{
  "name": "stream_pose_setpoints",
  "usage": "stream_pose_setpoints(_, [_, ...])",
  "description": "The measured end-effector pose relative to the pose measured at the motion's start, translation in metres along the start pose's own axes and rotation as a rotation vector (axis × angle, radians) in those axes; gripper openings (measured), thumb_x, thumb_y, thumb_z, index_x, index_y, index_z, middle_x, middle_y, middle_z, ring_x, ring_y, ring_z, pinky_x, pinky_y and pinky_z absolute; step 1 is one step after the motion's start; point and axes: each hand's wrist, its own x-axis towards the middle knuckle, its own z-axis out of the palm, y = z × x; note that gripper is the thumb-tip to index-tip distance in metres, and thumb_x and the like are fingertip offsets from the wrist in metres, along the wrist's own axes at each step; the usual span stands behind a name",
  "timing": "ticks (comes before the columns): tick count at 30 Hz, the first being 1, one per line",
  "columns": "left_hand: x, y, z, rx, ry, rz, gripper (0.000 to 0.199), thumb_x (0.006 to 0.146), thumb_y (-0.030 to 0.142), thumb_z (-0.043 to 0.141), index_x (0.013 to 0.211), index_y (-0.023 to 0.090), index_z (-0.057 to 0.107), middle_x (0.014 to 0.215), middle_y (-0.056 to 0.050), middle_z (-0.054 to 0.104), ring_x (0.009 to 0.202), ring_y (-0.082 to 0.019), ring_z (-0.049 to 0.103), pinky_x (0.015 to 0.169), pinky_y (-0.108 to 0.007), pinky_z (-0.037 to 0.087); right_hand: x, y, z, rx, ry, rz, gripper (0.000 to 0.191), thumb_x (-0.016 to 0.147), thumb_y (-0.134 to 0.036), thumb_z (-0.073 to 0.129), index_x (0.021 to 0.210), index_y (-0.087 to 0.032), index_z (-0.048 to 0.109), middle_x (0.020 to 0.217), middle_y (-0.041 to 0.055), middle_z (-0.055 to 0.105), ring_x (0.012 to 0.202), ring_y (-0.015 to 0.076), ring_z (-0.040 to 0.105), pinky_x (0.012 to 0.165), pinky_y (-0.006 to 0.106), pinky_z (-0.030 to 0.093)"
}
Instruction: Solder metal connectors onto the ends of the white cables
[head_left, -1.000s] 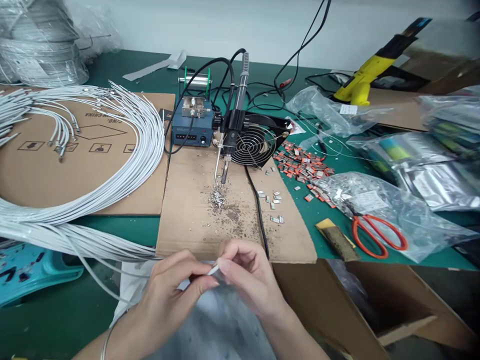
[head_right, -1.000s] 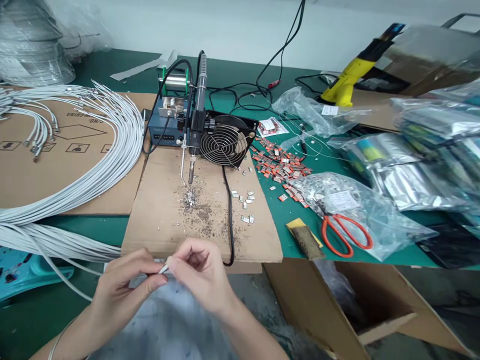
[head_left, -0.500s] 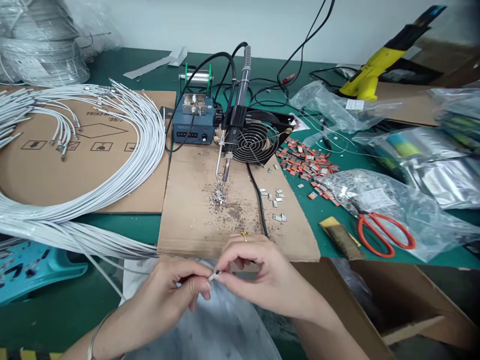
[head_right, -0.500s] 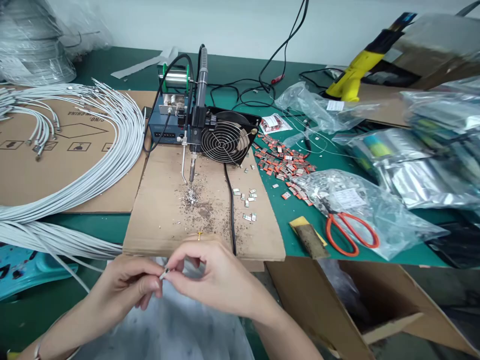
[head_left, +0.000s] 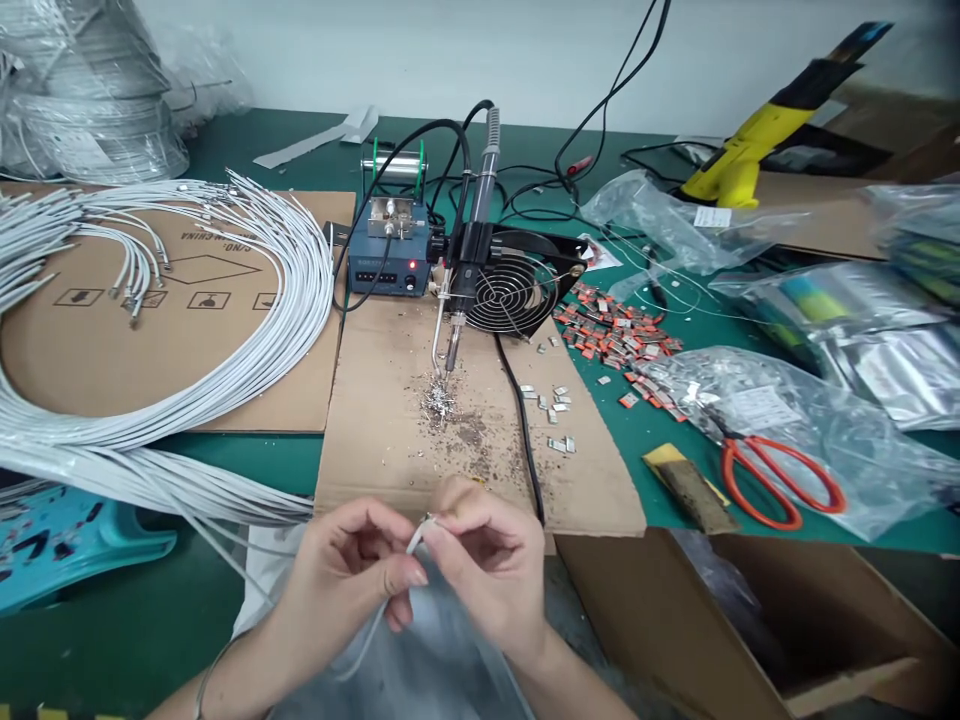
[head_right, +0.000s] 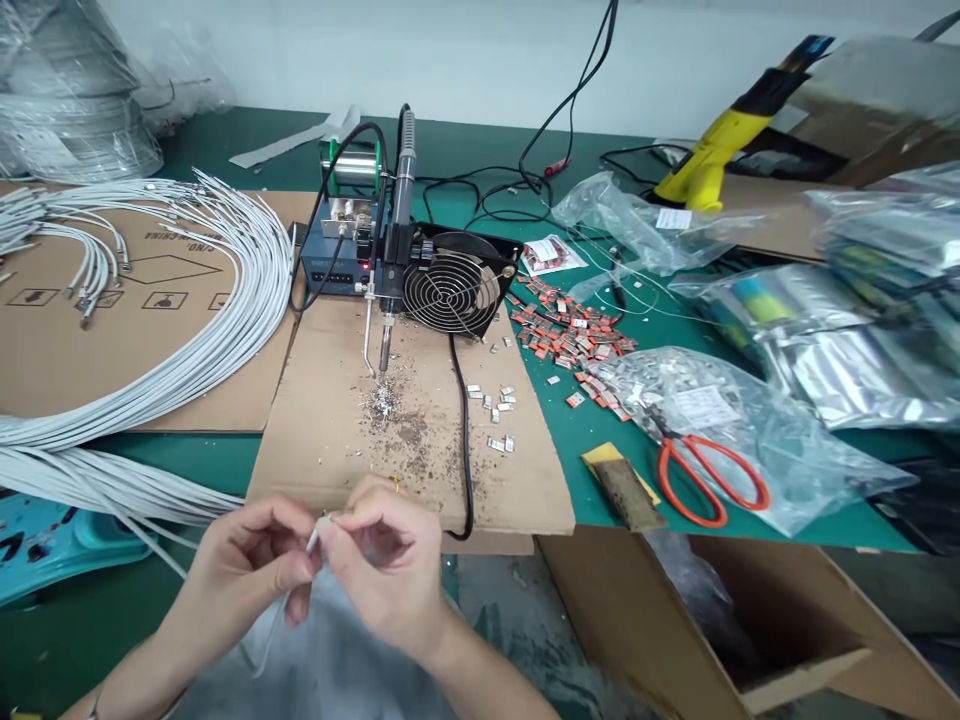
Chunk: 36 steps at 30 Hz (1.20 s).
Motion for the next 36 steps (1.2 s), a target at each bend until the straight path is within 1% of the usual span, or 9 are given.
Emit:
stream_pose_setpoints(5, [-0.003,0.001,-0.006,0.048,-0.009,0.044,0.033,0.06,0.039,0.076,0.061,0.012,0.057,0.044,0.002,0.055,0.038,-0.008,0.051,0.041,-0.018,0.043,0.002,-0.003,-0.01,-0.218,-0.084,-0.302,0.022,0.068,-0.002,0.058,0.08,-0.021,0.06,0.059,-0.0007,0.054,0.051,0.0114,0.046,0.05,0.027,0.037])
stream_pose_setpoints(11, [-0.003,0.006,-0.014,0.196,-0.194,0.013,0.037,0.075,0.047,0.061,0.065,0.011,0.06,0.052,0.001,0.053,0.04,-0.006,0.047,0.041,-0.017,0.036,0.022,-0.026,-0.036,-0.391,-0.468,0.043,0.007,0.072,-0.019,0.068,0.078,-0.018,0.064,0.062,-0.0009,0.058,0.056,0.0104,0.052,0.052,0.023,0.038])
stream_pose_setpoints(15, [-0.003,0.007,-0.017,0.303,-0.266,0.024,0.036,0.082,0.042,0.053,0.063,0.012,0.058,0.049,0.003,0.046,0.042,-0.005,0.042,0.042,-0.016,0.032,0.031,-0.034,-0.041,-0.378,-0.636,0.08,0.006,0.076,-0.015,0.062,0.07,-0.017,0.063,0.061,-0.0009,0.059,0.057,0.0096,0.053,0.056,0.023,0.039])
stream_pose_setpoints(19, [-0.001,0.002,-0.019,0.194,-0.324,-0.034,0.036,0.08,0.044,0.056,0.065,0.011,0.06,0.051,0.001,0.05,0.039,-0.005,0.043,0.039,-0.015,0.031,0.025,-0.025,-0.032,-0.17,-0.533,0.081,0.012,0.073,-0.013,0.063,0.062,-0.017,0.06,0.055,-0.0001,0.056,0.051,0.0096,0.049,0.049,0.022,0.036])
stream_pose_setpoints(24, [0.005,-0.004,-0.013,-0.048,-0.374,-0.054,0.035,0.072,0.046,0.065,0.065,0.011,0.061,0.049,0.0,0.054,0.034,-0.004,0.044,0.034,-0.014,0.032,0.007,0.001,-0.009,0.476,-0.225,0.262,0.018,0.068,-0.023,0.069,0.057,-0.019,0.055,0.053,-0.0031,0.048,0.044,0.0079,0.042,0.042,0.021,0.032])
stream_pose_setpoints(28, [0.003,-0.001,-0.005,-0.087,-0.31,-0.031,0.028,0.071,0.038,0.068,0.066,0.011,0.063,0.051,-0.001,0.059,0.035,-0.005,0.049,0.036,-0.013,0.037,0.005,0.008,-0.006,0.727,-0.1,0.371,0.024,0.069,-0.031,0.07,0.058,-0.02,0.051,0.049,-0.0068,0.038,0.04,0.0062,0.032,0.04,0.02,0.029])
stream_pose_setpoints(30, [0.002,0.002,-0.004,-0.099,-0.244,0.001,0.024,0.07,0.035,0.07,0.068,0.012,0.065,0.052,-0.001,0.061,0.036,-0.005,0.052,0.037,-0.013,0.039,0.008,0.006,-0.014,0.668,-0.017,0.356,0.023,0.071,-0.034,0.068,0.06,-0.02,0.052,0.049,-0.007,0.036,0.042,0.007,0.031,0.041,0.02,0.029])
stream_pose_setpoints(32, [0.001,0.005,-0.003,-0.104,-0.167,0.027,0.022,0.068,0.033,0.072,0.068,0.012,0.066,0.053,-0.001,0.062,0.037,-0.006,0.053,0.037,-0.013,0.041,0.012,0.001,-0.024,0.44,-0.022,0.292,0.017,0.072,-0.031,0.068,0.064,-0.02,0.058,0.052,-0.0049,0.043,0.047,0.0084,0.037,0.045,0.021,0.03])
stream_pose_setpoints(36, [0.0,0.007,-0.004,-0.024,-0.119,0.015,0.027,0.067,0.037,0.072,0.066,0.012,0.065,0.051,0.0,0.059,0.036,-0.006,0.051,0.037,-0.014,0.039,0.019,-0.013,-0.04,-0.001,-0.289,0.176,0.008,0.071,-0.023,0.07,0.077,-0.02,0.068,0.062,0.0007,0.059,0.054,0.0106,0.045,0.049,0.024,0.035])
